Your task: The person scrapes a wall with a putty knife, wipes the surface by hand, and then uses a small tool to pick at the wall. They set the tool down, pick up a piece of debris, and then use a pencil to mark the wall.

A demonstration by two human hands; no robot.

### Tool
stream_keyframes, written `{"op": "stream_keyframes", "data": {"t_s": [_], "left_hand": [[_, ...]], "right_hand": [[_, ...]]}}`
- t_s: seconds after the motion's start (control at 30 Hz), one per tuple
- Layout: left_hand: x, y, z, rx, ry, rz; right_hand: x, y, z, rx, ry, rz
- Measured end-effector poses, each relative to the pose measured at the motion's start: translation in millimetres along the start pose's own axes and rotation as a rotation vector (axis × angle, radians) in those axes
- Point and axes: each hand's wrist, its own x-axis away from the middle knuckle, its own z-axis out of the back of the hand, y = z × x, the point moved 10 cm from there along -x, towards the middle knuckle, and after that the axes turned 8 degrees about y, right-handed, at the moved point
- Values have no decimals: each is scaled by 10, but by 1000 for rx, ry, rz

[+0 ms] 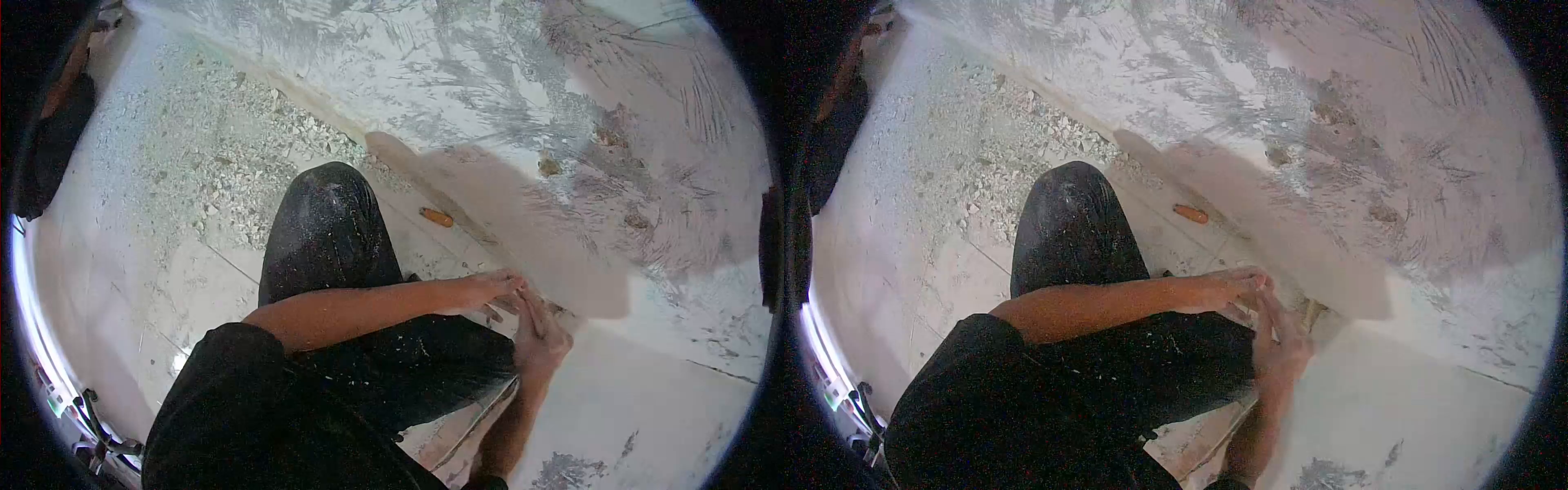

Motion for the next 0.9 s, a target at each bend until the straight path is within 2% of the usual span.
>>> {"op": "stream_keyframes", "data": {"t_s": [0.03,0.1,0.17,0.23,0.27,0.37,0.5,0.53,0.67,0.73,0.77,0.83,0.9], "left_hand": [[-61,-34,109,-58,39,5],[-155,-75,299,-105,79,11],[-213,-128,649,-184,279,132],[-184,-86,723,-212,340,145],[-166,-84,779,-235,397,162],[-249,-150,804,-238,386,184],[-234,-141,791,-236,396,170],[-227,-143,817,-237,414,178],[-299,-169,925,-248,444,162],[-279,-87,920,-231,451,127],[-260,-78,904,-222,456,106],[-326,-168,968,-197,451,138],[-357,-10,1009,-153,471,121]], "right_hand": [[-57,-11,-3,143,-46,95],[-299,-45,308,105,90,141],[-488,-50,417,143,74,157],[-555,-281,271,202,-25,486],[-602,-174,185,250,-44,461],[-543,-277,284,384,5,445],[-568,-338,565,339,118,392],[-660,-214,534,341,90,275],[-670,-116,668,223,87,219],[-639,-251,882,170,192,196],[-660,-161,784,174,189,187],[-761,89,294,229,-12,159],[-683,-142,342,257,40,245]]}}
